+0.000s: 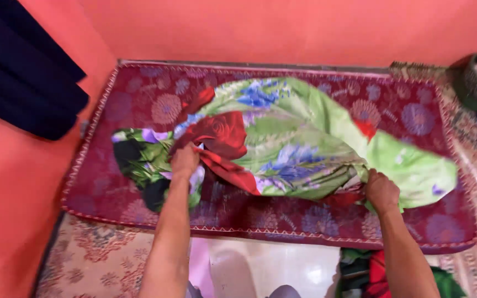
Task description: The person folds several pieces of bedding on a bed, including a checkered pillowcase, a green pillowcase, and a floral bedsheet. The person smooths and aligns the items by hand, stacking the folded pieces on the bed.
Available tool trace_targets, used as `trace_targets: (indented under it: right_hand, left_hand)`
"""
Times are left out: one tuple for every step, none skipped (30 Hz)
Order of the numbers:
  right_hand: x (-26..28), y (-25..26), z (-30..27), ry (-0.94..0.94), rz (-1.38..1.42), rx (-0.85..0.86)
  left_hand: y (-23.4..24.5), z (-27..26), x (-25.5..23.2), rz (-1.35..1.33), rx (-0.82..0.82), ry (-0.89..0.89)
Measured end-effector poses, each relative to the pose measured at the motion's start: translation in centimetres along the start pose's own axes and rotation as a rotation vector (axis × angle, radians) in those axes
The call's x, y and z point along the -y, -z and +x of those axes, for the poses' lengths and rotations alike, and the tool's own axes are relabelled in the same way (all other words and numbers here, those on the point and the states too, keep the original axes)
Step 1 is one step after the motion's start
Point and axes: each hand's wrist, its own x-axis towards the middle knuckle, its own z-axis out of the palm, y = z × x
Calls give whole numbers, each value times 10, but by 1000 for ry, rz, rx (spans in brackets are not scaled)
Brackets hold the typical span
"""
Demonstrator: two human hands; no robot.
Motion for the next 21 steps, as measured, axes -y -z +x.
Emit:
trace_targets:
  right_hand:
    - [4,41,-1,7,0,2]
    - [7,82,-3,15,-18,-35]
    - [9,125,-3,24,-37,-77]
    - [14,167,-1,32,-37,-81]
    - [15,208,-1,22,-6,-110]
    - [17,248,-2,13,26,-139]
    - [20,288,6,14,23,-136]
    - [24,326,14,23,124,-148]
    - [29,364,23,30,225,-164]
    - [46,411,21,30,220,-165]
    - [65,458,24,36,292,-178]
    - [86,503,26,43,364,-190]
    - [102,531,37,50,364,-203]
    - [119,558,48,130,354,-222]
    - [140,580,58,214,340,-230]
    - [161,609,49,226,336,-233]
    - [182,637,40,265,383,-225]
    - [204,663,32,304,431,-216]
    - [224,679,29,321,428,-216]
    - [245,693,27,345,470,-224]
    - [263,707,26,369,515,-227]
  left_hand:
    - [33,-7,-10,0,-2,7]
    - [67,-15,-20,-94,-50,25]
    - [100,-23,-32,-192,-103,40]
    - [135,-34,-44,-195,-109,47]
    - [166,-46,-56,-284,-178,93]
    - [195,-58,-68,-372,-248,139]
    - [220,-64,-78,-373,-245,142]
    - [244,-69,-87,-437,-343,143]
    - [266,-71,-96,-504,-441,141]
    - [296,-88,-112,-508,-438,141]
    - [328,-100,-129,-575,-542,124]
    - [358,-113,-144,-642,-647,107]
    - [375,-103,-148,-652,-658,104]
    - [392,-92,-151,-665,-687,89]
    - [405,-84,-148,-673,-712,85]
    - [419,-83,-153,-678,-720,93]
    - [432,-84,-158,-650,-731,57]
    - [444,-83,-162,-621,-742,21]
    - [456,-89,-163,-625,-754,34]
    - [467,-94,-164,-599,-763,6]
    - [477,-99,-168,-569,-770,-20]
